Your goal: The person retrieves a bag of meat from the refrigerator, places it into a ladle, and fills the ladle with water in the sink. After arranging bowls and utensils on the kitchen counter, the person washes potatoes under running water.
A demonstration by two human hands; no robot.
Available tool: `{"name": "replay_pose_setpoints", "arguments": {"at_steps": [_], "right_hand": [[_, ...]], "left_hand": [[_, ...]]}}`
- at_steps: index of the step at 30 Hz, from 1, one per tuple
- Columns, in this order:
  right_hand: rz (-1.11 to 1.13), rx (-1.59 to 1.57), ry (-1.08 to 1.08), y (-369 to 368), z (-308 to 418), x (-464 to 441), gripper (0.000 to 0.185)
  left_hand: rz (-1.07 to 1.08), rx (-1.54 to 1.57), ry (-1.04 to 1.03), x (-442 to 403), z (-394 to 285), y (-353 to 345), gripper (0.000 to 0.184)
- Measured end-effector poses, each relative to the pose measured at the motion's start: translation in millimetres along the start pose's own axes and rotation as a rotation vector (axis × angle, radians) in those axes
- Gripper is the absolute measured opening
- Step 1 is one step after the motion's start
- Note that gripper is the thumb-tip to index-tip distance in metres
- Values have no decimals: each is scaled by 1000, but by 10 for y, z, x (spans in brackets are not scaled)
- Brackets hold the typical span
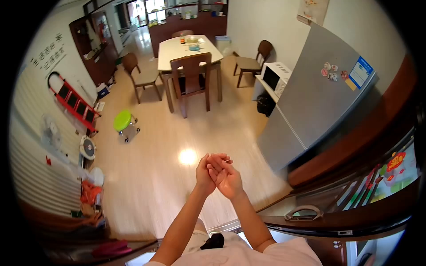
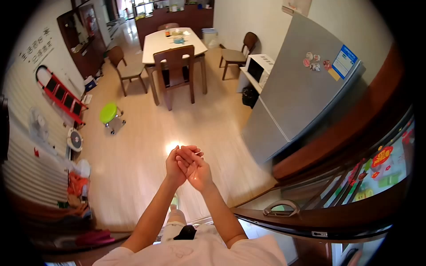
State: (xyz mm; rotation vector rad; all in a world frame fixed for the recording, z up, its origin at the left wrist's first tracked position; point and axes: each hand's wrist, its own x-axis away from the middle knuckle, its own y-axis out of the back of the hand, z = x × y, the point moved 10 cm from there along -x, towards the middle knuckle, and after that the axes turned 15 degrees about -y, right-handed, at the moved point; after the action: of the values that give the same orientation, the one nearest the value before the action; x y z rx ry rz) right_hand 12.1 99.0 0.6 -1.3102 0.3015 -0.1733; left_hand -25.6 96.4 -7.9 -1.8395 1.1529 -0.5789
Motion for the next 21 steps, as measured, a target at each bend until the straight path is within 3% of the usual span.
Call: {"name": "replay_pose_setpoints", "arguments": {"at_steps": [2,3,6,9,16,21], "right_hand": [[-281,85,39,186,43,547,49],[-204,286,64,67,786,-737,48],[-485,406,131,24,825,-685,45],[-648,487,292,211,1289,-497,45],[-983,403,638,581,2405,-33,38],[-1048,267,750,1491,3327,141,37]], "left_hand": [[12,124,167,235,385,-120,48],[203,74,49,-1185,-215,-254,46],[267,-31,148,-1436,-273,-152,40],[183,-27,274,-1850,-46,-295,38],[360,-121,367,-3118,618,-520,27],[357,-240,497,-3944,1620,-341,25]]}}
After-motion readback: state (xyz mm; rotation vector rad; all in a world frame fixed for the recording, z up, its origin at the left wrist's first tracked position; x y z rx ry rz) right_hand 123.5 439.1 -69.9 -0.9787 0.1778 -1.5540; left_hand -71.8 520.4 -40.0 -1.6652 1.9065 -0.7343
